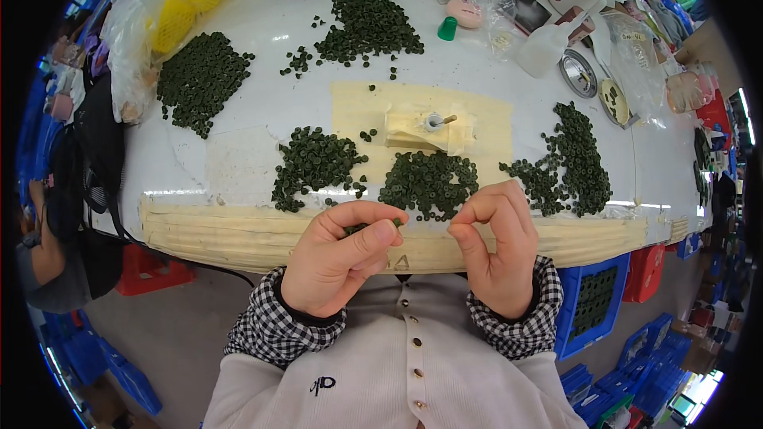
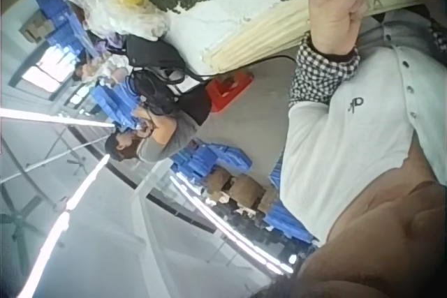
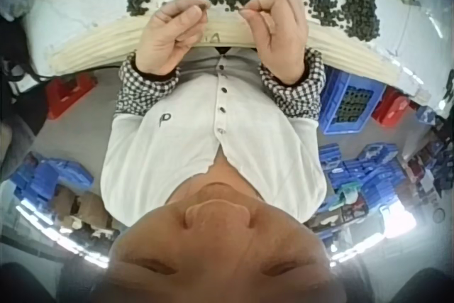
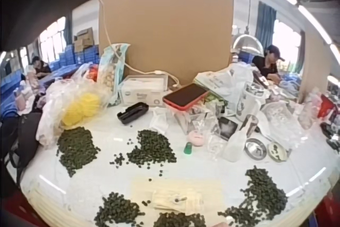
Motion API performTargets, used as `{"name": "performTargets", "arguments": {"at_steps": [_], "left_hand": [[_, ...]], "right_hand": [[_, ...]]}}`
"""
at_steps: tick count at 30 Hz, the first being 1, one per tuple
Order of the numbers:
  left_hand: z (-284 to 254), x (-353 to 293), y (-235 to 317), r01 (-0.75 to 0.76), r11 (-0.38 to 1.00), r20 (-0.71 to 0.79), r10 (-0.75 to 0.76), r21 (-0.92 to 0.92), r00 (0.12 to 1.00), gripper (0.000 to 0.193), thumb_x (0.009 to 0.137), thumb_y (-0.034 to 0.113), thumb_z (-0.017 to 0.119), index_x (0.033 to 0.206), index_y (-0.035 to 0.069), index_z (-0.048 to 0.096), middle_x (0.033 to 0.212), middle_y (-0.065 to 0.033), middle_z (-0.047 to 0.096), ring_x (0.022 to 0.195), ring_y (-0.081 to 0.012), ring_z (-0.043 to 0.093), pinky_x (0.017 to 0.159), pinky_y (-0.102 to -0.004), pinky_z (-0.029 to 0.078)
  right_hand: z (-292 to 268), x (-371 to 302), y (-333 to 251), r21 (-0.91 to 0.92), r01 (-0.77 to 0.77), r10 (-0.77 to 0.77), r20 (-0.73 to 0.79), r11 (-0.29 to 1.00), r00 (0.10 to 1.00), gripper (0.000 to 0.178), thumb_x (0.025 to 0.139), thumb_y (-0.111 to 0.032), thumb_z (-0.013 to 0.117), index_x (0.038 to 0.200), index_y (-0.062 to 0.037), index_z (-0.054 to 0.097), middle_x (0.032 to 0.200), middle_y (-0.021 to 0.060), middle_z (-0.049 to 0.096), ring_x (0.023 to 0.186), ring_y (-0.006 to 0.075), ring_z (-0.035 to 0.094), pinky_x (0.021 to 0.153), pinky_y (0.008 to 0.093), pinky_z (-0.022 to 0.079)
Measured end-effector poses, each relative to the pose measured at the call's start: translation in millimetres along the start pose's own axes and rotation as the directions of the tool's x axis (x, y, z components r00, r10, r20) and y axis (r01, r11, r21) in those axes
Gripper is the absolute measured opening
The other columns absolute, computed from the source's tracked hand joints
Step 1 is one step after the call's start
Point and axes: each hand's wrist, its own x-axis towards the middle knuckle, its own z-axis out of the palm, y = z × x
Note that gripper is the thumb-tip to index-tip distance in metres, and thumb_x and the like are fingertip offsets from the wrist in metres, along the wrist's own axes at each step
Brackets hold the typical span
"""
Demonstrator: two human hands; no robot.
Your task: Assembling small green plastic toy pieces at a factory workbench.
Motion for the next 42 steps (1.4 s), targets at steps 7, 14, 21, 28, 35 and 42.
{"name": "performTargets", "arguments": {"at_steps": [7, 14, 21, 28, 35, 42], "left_hand": [[9, 0, -5, -0.022, 0.999, -0.015, 0.023, 0.041, 1.000, 0.017, 0.087, 0.002, 0.063, 0.103, 0.000, 0.064, 0.089, -0.0072, 0.066, 0.062, -0.0033, 0.047, 0.051, -0.0176, 0.033], [15, 1, -12, -0.131, 0.977, -0.073, 0.145, 0.168, 0.987, 0.016, 0.084, -0.003, 0.064, 0.100, -0.001, 0.066, 0.089, -0.0044, 0.065, 0.075, -0.0061, 0.054, 0.062, -0.0183, 0.043], [13, 2, -14, -0.184, 0.914, -0.073, 0.225, 0.362, 0.972, 0.017, 0.081, -0.002, 0.068, 0.098, -0.002, 0.066, 0.087, -0.0026, 0.064, 0.075, -0.0051, 0.052, 0.068, -0.0191, 0.044], [15, 2, -12, -0.135, 0.951, -0.064, 0.158, 0.280, 0.985, 0.013, 0.086, 0.003, 0.064, 0.099, -0.001, 0.065, 0.082, -0.0023, 0.064, 0.062, -0.0035, 0.046, 0.055, -0.0190, 0.038], [6, 2, -6, 0.073, 0.990, 0.090, -0.083, 0.117, 0.992, 0.012, 0.089, 0.006, 0.062, 0.099, 0.000, 0.064, 0.088, -0.0081, 0.067, 0.054, -0.0020, 0.038, 0.045, -0.0194, 0.027], [10, 0, -8, -0.022, 0.976, 0.020, 0.018, 0.217, 1.000, 0.011, 0.083, 0.000, 0.067, 0.093, -0.001, 0.065, 0.089, -0.0098, 0.068, 0.073, -0.0088, 0.060, 0.064, -0.0198, 0.048]], "right_hand": [[14, 4, -13, 0.295, -0.123, 0.125, 0.013, 0.947, 0.992, 0.011, 0.079, -0.004, 0.068, 0.082, -0.0021, 0.058, 0.077, 0.0072, 0.053, 0.072, 0.0213, 0.050, 0.062, 0.0293, 0.041], [20, 2, -11, 0.387, -0.171, 0.175, 0.026, 0.906, 0.984, 0.008, 0.082, -0.004, 0.066, 0.083, -0.0019, 0.058, 0.074, 0.0049, 0.052, 0.064, 0.0148, 0.045, 0.057, 0.0256, 0.037], [18, 1, -10, 0.427, -0.213, 0.203, 0.068, 0.879, 0.977, 0.009, 0.081, -0.005, 0.067, 0.082, -0.0017, 0.058, 0.074, 0.0057, 0.052, 0.065, 0.0170, 0.046, 0.058, 0.0272, 0.038], [20, 2, -14, 0.175, -0.017, 0.022, -0.027, 0.984, 0.999, 0.013, 0.079, -0.007, 0.067, 0.082, -0.0016, 0.055, 0.078, 0.0093, 0.053, 0.071, 0.0268, 0.050, 0.063, 0.0337, 0.041], [12, 6, -8, 0.219, 0.106, -0.116, 0.032, 0.970, 0.993, 0.015, 0.078, -0.009, 0.068, 0.082, -0.0026, 0.055, 0.079, 0.0090, 0.053, 0.071, 0.0255, 0.049, 0.062, 0.0329, 0.040], [11, 4, -12, 0.182, 0.093, -0.085, -0.047, 0.979, 0.995, 0.015, 0.071, -0.005, 0.073, 0.078, -0.0039, 0.060, 0.075, 0.0075, 0.056, 0.068, 0.0235, 0.050, 0.060, 0.0315, 0.040]]}}
